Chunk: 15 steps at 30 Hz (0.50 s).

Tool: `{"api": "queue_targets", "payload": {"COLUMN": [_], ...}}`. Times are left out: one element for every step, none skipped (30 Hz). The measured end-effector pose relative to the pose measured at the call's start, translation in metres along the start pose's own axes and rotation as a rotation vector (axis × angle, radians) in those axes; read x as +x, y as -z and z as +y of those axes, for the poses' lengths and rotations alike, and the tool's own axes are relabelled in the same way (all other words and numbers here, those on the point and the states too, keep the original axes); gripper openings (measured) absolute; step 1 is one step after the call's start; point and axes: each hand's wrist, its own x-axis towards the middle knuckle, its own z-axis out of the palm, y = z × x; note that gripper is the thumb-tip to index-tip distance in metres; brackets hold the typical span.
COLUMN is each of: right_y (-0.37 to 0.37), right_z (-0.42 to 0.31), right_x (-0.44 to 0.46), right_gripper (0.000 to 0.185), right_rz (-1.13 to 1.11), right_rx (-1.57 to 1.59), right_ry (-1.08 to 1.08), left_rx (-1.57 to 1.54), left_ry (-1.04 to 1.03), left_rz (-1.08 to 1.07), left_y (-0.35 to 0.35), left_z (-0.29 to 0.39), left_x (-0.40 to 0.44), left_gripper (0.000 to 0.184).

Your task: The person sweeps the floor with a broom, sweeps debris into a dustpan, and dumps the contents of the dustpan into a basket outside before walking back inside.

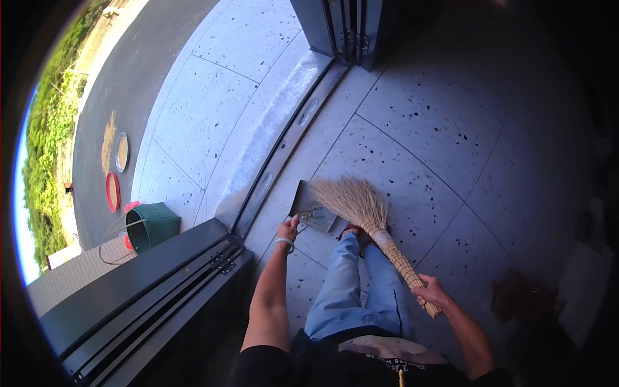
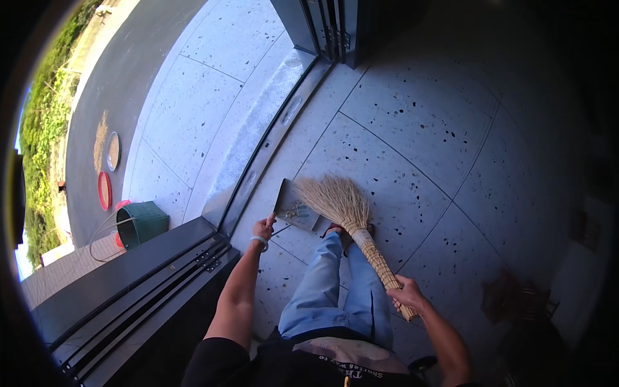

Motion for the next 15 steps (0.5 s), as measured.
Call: {"api": "queue_targets", "payload": {"right_y": [0.000, 0.000, 0.002, 0.001, -0.001, -0.001, 0.000, 0.000, -0.002, -0.004, -0.006, -0.009, -0.009, -0.009, -0.010], "right_z": [-0.003, -0.005, -0.010, -0.013, -0.021, -0.025, -0.028, -0.032, -0.041, -0.052, -0.064, -0.073, -0.086, -0.100, -0.111], "right_x": [-0.012, -0.020, -0.028, -0.036, -0.042, -0.038, -0.032, -0.026, -0.017, -0.008, 0.003, 0.013, 0.023, 0.033, 0.043], "right_gripper": [0.055, 0.054, 0.054, 0.053, 0.054, 0.054, 0.055, 0.055, 0.057, 0.055, 0.053, 0.052, 0.047, 0.042, 0.037], "right_rz": [-0.033, -0.031, -0.030, -0.030, -0.015, 0.005, 0.027, 0.049, 0.077, 0.111, 0.145, 0.180, 0.174, 0.168, 0.160], "right_rx": [0.002, -0.019, -0.041, -0.060, -0.083, -0.063, -0.042, -0.022, -0.002, 0.011, 0.027, 0.048, 0.059, 0.070, 0.081], "right_ry": [-0.019, -0.003, 0.009, 0.022, 0.040, 0.075, 0.108, 0.142, 0.146, 0.176, 0.207, 0.236, 0.268, 0.300, 0.331], "left_rx": [-0.015, -0.033, -0.042, -0.049, -0.055, -0.049, -0.043, -0.039, -0.042, -0.045, -0.046, -0.042, -0.011, 0.022, 0.055], "left_ry": [-0.015, -0.032, -0.033, -0.036, -0.039, -0.019, 0.002, 0.021, -0.002, -0.015, -0.029, -0.045, -0.019, -0.018, -0.015], "left_rz": [0.016, 0.032, 0.035, 0.037, 0.039, 0.031, 0.022, 0.011, 0.059, 0.074, 0.087, 0.097, 0.115, 0.112, 0.109], "left_y": [0.001, 0.000, 0.005, 0.013, 0.022, 0.032, 0.043, 0.053, 0.053, 0.061, 0.068, 0.077, 0.084, 0.091, 0.098], "left_z": [-0.014, -0.030, -0.037, -0.045, -0.054, -0.058, -0.059, -0.062, -0.083, -0.087, -0.090, -0.093, -0.094, -0.095, -0.095], "left_x": [0.004, 0.008, 0.006, 0.001, -0.002, -0.006, -0.011, -0.015, -0.005, -0.006, -0.007, -0.009, -0.011, -0.011, -0.011], "left_gripper": [0.056, 0.056, 0.056, 0.055, 0.055, 0.054, 0.053, 0.052, 0.049, 0.051, 0.052, 0.054, 0.052, 0.052, 0.052]}}
